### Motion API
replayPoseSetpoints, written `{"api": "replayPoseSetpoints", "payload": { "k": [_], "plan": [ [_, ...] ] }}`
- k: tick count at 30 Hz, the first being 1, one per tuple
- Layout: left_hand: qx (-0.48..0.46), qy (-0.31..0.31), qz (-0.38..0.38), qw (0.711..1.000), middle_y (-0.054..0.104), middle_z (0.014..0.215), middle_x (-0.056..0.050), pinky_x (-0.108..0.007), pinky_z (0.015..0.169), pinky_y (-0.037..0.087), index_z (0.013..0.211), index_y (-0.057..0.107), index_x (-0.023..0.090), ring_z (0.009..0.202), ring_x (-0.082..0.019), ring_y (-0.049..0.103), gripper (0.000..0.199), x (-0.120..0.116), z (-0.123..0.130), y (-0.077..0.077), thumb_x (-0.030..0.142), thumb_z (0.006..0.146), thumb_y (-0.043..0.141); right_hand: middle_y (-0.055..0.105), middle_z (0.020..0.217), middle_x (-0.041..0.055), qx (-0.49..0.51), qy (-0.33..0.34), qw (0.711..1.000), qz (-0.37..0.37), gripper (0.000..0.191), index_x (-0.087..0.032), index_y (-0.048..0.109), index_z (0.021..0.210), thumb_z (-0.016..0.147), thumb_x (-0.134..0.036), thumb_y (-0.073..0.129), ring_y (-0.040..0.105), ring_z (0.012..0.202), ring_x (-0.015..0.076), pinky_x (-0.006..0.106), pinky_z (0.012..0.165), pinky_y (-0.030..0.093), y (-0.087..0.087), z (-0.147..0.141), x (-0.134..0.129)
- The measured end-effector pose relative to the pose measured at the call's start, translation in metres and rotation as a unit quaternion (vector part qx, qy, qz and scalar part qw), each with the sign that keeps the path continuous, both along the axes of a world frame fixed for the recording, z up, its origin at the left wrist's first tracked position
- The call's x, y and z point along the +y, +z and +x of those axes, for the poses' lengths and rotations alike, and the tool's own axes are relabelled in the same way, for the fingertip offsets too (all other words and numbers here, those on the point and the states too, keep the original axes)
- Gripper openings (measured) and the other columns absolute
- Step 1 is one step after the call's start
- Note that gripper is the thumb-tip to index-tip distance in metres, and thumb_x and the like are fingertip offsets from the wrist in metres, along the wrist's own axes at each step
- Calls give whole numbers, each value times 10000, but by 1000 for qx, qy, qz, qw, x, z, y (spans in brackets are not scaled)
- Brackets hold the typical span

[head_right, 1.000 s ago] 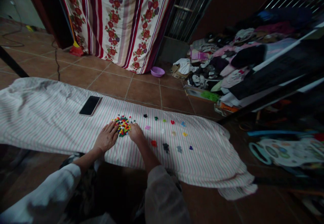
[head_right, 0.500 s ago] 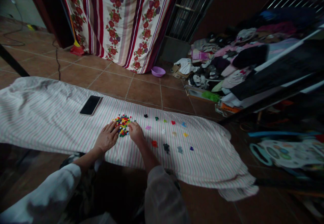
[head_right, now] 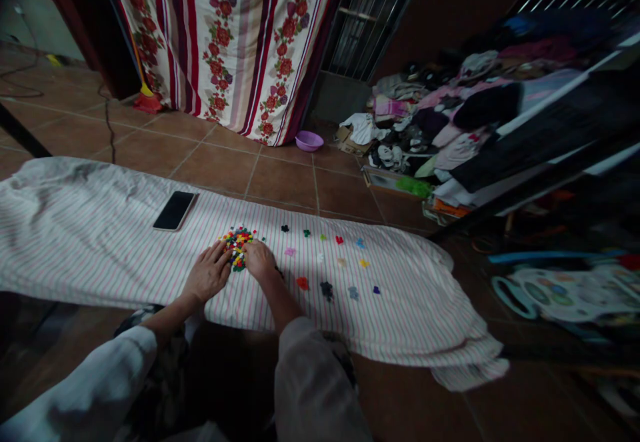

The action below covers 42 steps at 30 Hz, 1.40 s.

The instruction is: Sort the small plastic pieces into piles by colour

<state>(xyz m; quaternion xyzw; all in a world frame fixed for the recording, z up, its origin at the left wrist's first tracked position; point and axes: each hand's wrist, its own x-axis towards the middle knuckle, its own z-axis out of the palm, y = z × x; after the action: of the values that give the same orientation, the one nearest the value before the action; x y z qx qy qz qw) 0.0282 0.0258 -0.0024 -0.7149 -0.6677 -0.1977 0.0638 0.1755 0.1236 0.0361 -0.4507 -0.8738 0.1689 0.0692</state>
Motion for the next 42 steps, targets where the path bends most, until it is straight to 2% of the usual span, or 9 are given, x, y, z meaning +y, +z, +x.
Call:
{"api": "replayPoseSetpoints", "payload": {
  "k": [11, 18, 21, 26, 31, 42],
  "plan": [
    [14, -5, 23, 1000, 494, 1432, -154, -460, 1075, 396, 1260, 590, 154, 1359, -296, 424, 428, 0, -1, -3, 308, 924, 374, 697, 1004, 93, -42, -50, 998, -24, 228, -197, 708, 940, 902, -152, 488, 650, 927, 191, 277, 798, 478, 15, -13, -6],
    [15, -10, 33, 999, 505, 1415, -175, -470, 1066, 399, 1250, 594, 128, 1348, -310, 435, 433, 2, -3, -7, 303, 917, 379, 707, 1042, 114, -86, -85, 991, -51, 267, -162, 695, 1023, 929, -153, 445, 650, 1003, 191, 280, 839, 484, 18, -20, -8],
    [10, -7, 35, 999, 517, 1403, -175, -465, 1063, 401, 1253, 593, 131, 1346, -305, 438, 432, 2, -3, -8, 300, 918, 381, 704, 1064, 115, -96, -80, 990, -63, 264, -165, 689, 1037, 928, -166, 448, 651, 1012, 197, 287, 845, 484, 18, -20, -5],
    [8, -9, 35, 999, 508, 1412, -176, -466, 1062, 402, 1252, 599, 128, 1346, -309, 437, 428, 2, -2, -6, 294, 918, 390, 704, 1075, 107, -65, -73, 994, -43, 272, -168, 679, 1027, 939, -182, 422, 646, 1023, 188, 278, 857, 471, 19, -16, -8],
    [-4, -8, 30, 999, 493, 1427, -167, -476, 1061, 405, 1249, 605, 142, 1350, -311, 431, 421, 1, -2, -4, 299, 913, 407, 706, 1057, 99, -59, -67, 995, -40, 253, -174, 671, 1022, 949, -208, 431, 652, 981, 184, 269, 816, 461, 23, -12, -12],
    [3, -6, 31, 1000, 487, 1433, -170, -466, 1068, 403, 1249, 602, 141, 1351, -302, 432, 419, 1, -2, -2, 302, 915, 408, 702, 1043, 73, -34, -70, 997, -15, 274, -197, 662, 1004, 966, -232, 392, 637, 950, 162, 247, 785, 431, 17, -6, -12]
  ]
}}
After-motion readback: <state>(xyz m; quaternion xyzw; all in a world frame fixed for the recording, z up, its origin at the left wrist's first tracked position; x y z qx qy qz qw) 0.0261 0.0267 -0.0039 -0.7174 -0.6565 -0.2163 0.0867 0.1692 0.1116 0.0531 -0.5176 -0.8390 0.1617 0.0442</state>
